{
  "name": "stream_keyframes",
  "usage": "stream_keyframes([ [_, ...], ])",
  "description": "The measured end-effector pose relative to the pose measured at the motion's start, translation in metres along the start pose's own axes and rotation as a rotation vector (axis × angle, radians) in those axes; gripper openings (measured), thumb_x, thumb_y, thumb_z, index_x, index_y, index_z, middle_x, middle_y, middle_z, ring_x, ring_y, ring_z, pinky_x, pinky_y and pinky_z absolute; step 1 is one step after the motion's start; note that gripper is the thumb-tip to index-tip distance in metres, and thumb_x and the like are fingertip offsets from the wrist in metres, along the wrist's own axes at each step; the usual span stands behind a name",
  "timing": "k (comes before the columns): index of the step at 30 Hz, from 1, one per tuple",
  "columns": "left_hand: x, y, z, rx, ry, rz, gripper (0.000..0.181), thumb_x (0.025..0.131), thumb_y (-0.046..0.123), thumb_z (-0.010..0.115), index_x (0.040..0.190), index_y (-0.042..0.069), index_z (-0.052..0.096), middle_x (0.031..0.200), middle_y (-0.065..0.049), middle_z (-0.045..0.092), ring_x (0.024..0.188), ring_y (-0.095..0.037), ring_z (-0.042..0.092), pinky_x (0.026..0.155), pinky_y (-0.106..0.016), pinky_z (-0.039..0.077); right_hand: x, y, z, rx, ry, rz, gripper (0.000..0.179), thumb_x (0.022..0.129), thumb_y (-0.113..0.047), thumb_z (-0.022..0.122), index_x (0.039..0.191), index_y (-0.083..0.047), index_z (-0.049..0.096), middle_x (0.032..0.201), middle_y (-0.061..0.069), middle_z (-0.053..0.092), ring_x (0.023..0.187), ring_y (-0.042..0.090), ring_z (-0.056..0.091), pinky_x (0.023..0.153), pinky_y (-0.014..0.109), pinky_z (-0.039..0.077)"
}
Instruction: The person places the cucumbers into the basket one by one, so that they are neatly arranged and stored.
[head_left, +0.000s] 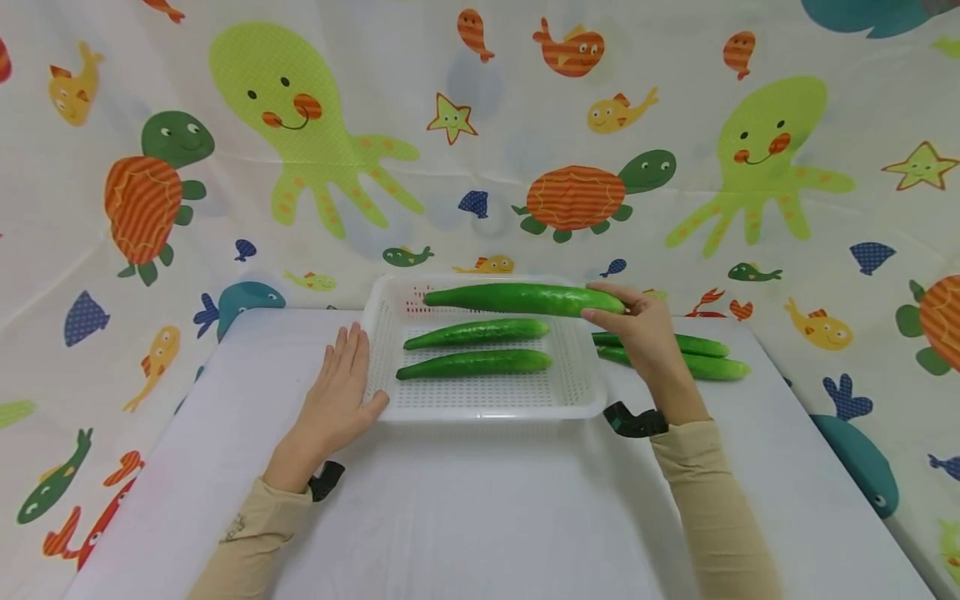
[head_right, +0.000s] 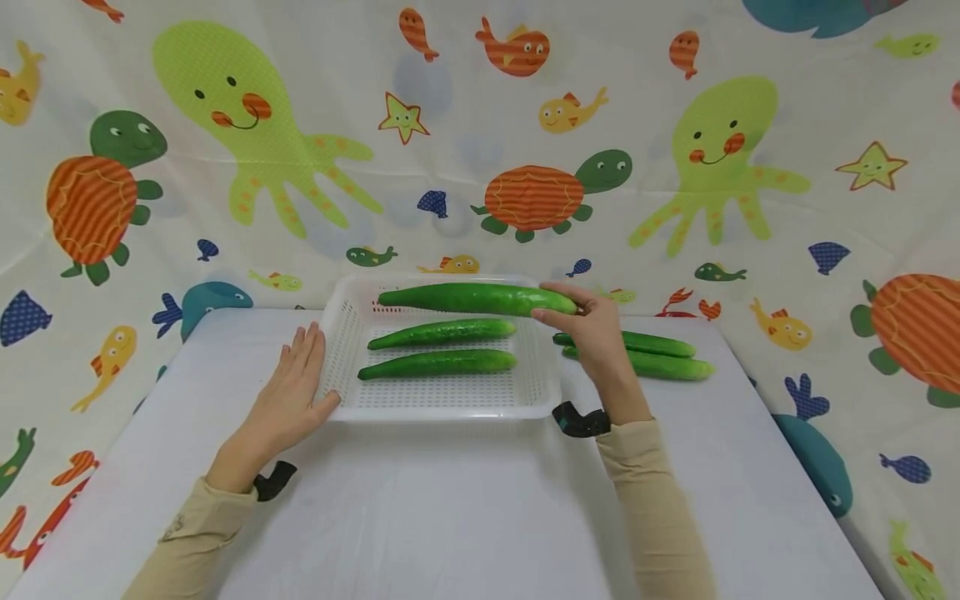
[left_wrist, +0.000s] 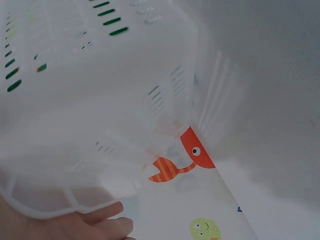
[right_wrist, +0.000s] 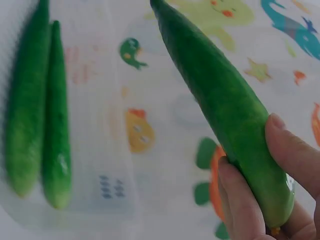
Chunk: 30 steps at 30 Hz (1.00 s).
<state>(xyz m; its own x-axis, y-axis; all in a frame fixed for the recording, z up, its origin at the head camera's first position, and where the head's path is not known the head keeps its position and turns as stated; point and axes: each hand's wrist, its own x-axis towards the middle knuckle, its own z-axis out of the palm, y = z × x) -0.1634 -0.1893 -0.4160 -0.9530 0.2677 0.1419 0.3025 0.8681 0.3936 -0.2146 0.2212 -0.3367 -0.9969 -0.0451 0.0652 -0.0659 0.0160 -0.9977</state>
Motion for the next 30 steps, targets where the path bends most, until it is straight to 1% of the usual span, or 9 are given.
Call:
stream_keyframes([
  [2, 0.0, 0.0, 0.0, 0.001, 0.003, 0.004, 0.087, 0.089, 0.025, 0.049, 0.152, -0.014, 0.003, 0.163, -0.026, -0.005, 0.15, -0.04, -0.008, 0.121, -0.05, -0.002, 0.001, 0.01, 0.012, -0.047, -0.023, 0.032, 0.05, 0.087, -0.007, 0.074, 0.135, 0.0, 0.06, 0.136, 0.011, 0.052, 0.113, 0.015, 0.056, 0.089, 0.027, 0.052],
  [5, 0.0, 0.0, 0.0, 0.001, 0.006, 0.006, 0.087, 0.09, 0.025, 0.049, 0.152, -0.014, 0.003, 0.163, -0.026, -0.004, 0.15, -0.04, -0.007, 0.121, -0.05, -0.002, 0.0, 0.022, 0.026, -0.134, -0.054, 0.096, 0.051, 0.087, -0.011, 0.075, 0.135, -0.004, 0.061, 0.151, 0.013, 0.041, 0.136, 0.021, 0.038, 0.102, 0.038, 0.047],
  [6, 0.0, 0.0, 0.0, 0.001, 0.005, 0.006, 0.087, 0.09, 0.025, 0.049, 0.152, -0.014, 0.003, 0.163, -0.025, -0.005, 0.15, -0.039, -0.008, 0.121, -0.05, -0.002, -0.001, 0.025, 0.03, -0.155, -0.062, 0.113, 0.051, 0.087, -0.011, 0.076, 0.135, -0.004, 0.062, 0.154, 0.012, 0.038, 0.141, 0.021, 0.032, 0.104, 0.041, 0.045],
  [7, 0.0, 0.0, 0.0, 0.0, 0.006, 0.007, 0.087, 0.09, 0.025, 0.049, 0.152, -0.014, 0.003, 0.163, -0.025, -0.005, 0.15, -0.039, -0.008, 0.121, -0.05, -0.002, -0.001, 0.027, 0.034, -0.171, -0.063, 0.128, 0.05, 0.085, -0.011, 0.077, 0.133, -0.004, 0.063, 0.154, 0.013, 0.038, 0.141, 0.024, 0.031, 0.105, 0.044, 0.043],
  [12, 0.0, -0.001, 0.0, -0.004, 0.008, 0.008, 0.087, 0.09, 0.025, 0.05, 0.153, -0.013, 0.002, 0.163, -0.025, -0.005, 0.15, -0.039, -0.008, 0.121, -0.05, -0.002, -0.002, 0.038, 0.051, -0.21, -0.066, 0.204, 0.047, 0.081, -0.01, 0.081, 0.126, -0.005, 0.068, 0.146, 0.012, 0.047, 0.137, 0.028, 0.036, 0.108, 0.049, 0.039],
  [15, 0.0, -0.001, 0.001, -0.005, 0.012, 0.01, 0.088, 0.09, 0.025, 0.05, 0.153, -0.013, 0.002, 0.163, -0.025, -0.005, 0.15, -0.039, -0.008, 0.121, -0.05, -0.002, -0.001, 0.045, 0.057, -0.232, -0.078, 0.22, 0.046, 0.08, -0.01, 0.081, 0.124, -0.004, 0.069, 0.144, 0.012, 0.049, 0.138, 0.029, 0.035, 0.108, 0.051, 0.038],
  [22, 0.0, 0.0, 0.001, -0.006, 0.014, 0.012, 0.087, 0.09, 0.023, 0.052, 0.153, -0.013, 0.003, 0.163, -0.026, -0.004, 0.15, -0.039, -0.007, 0.121, -0.051, -0.001, -0.002, 0.057, 0.065, -0.304, -0.053, 0.211, 0.044, 0.079, -0.011, 0.083, 0.121, -0.004, 0.071, 0.137, 0.014, 0.056, 0.133, 0.03, 0.043, 0.106, 0.051, 0.04],
  [26, 0.0, 0.001, 0.001, 0.001, 0.01, 0.015, 0.086, 0.09, 0.022, 0.052, 0.152, -0.014, 0.003, 0.162, -0.027, -0.003, 0.15, -0.041, -0.006, 0.121, -0.051, 0.0, -0.001, 0.061, 0.068, -0.382, -0.022, 0.21, 0.045, 0.079, -0.013, 0.083, 0.122, -0.004, 0.07, 0.135, 0.014, 0.059, 0.13, 0.029, 0.046, 0.105, 0.05, 0.041],
  [30, 0.0, 0.001, 0.001, 0.003, 0.01, 0.014, 0.086, 0.091, 0.022, 0.051, 0.152, -0.014, 0.003, 0.162, -0.027, -0.003, 0.15, -0.04, -0.006, 0.121, -0.051, 0.0, 0.0, 0.063, 0.07, -0.484, -0.022, 0.195, 0.047, 0.082, -0.013, 0.081, 0.126, -0.001, 0.067, 0.134, 0.016, 0.059, 0.122, 0.03, 0.05, 0.101, 0.048, 0.044],
])
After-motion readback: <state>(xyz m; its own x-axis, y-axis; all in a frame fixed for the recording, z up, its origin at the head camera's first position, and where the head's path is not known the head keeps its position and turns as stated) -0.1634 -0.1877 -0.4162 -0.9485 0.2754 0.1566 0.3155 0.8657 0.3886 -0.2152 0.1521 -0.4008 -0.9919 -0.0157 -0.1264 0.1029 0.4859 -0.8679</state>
